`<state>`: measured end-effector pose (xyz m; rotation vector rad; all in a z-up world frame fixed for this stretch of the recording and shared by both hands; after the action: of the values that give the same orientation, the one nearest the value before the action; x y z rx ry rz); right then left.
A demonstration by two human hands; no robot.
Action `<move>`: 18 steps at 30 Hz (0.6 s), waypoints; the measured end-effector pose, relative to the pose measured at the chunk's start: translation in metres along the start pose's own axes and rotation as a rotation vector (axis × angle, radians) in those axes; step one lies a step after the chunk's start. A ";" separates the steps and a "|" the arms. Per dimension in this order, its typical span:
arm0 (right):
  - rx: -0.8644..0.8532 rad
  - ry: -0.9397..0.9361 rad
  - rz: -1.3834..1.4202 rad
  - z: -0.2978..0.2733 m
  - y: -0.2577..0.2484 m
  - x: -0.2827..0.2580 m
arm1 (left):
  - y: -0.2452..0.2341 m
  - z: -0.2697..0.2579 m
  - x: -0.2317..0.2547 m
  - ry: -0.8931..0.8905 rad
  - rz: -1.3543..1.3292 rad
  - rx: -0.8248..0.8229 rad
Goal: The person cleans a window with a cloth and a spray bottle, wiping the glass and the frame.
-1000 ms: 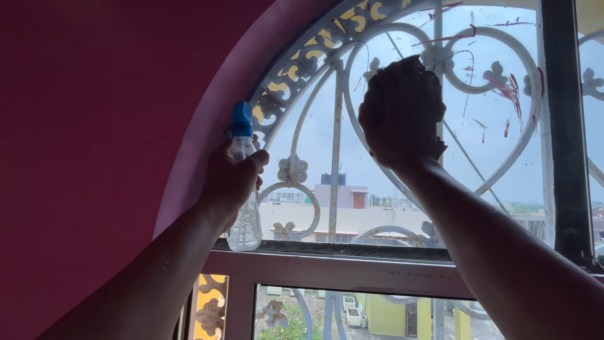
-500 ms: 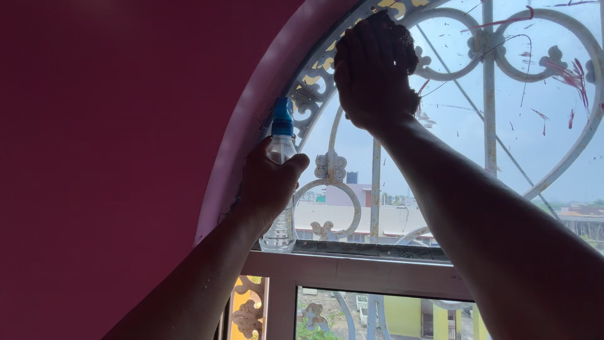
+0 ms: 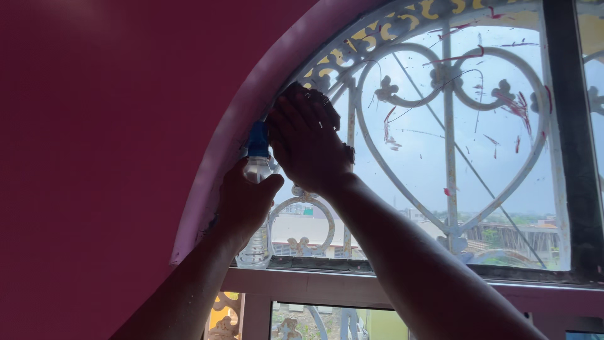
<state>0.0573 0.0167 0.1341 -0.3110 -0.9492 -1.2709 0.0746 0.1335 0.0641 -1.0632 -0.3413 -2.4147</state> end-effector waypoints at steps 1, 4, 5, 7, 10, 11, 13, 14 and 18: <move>-0.004 -0.001 -0.012 -0.005 -0.005 -0.003 | 0.002 -0.001 0.002 0.007 -0.006 -0.008; -0.002 -0.007 0.108 -0.025 -0.021 -0.005 | 0.008 -0.004 0.006 0.052 0.041 -0.034; -0.024 -0.033 0.164 -0.031 -0.023 -0.006 | 0.008 -0.004 0.007 0.061 0.043 -0.027; -0.050 -0.057 0.212 -0.043 -0.030 -0.002 | 0.010 -0.001 0.010 0.074 0.040 -0.027; -0.051 -0.056 0.216 -0.059 -0.044 0.014 | 0.016 0.003 0.009 0.030 0.068 -0.062; -0.042 -0.054 0.192 -0.063 -0.050 0.021 | 0.015 0.004 0.008 0.006 0.041 -0.064; -0.034 -0.050 0.165 -0.068 -0.060 0.031 | 0.014 0.006 0.010 -0.015 0.012 -0.070; -0.019 -0.020 0.126 -0.071 -0.065 0.037 | 0.011 0.008 0.013 -0.030 0.004 -0.043; 0.068 -0.003 0.035 -0.070 -0.077 0.057 | 0.000 0.016 0.033 -0.023 0.009 0.042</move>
<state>0.0171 -0.0931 0.1125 -0.2751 -0.9835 -1.2035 0.0650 0.1288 0.0991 -1.0722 -0.3920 -2.3785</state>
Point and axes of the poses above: each hand's wrist, its own z-axis towards the middle knuckle, its own y-axis out of the palm, x = y × z, the point moved 10 cm from there along z, towards the middle knuckle, and after that the axes turned 11 degrees about -y, right-handed, at the moved point
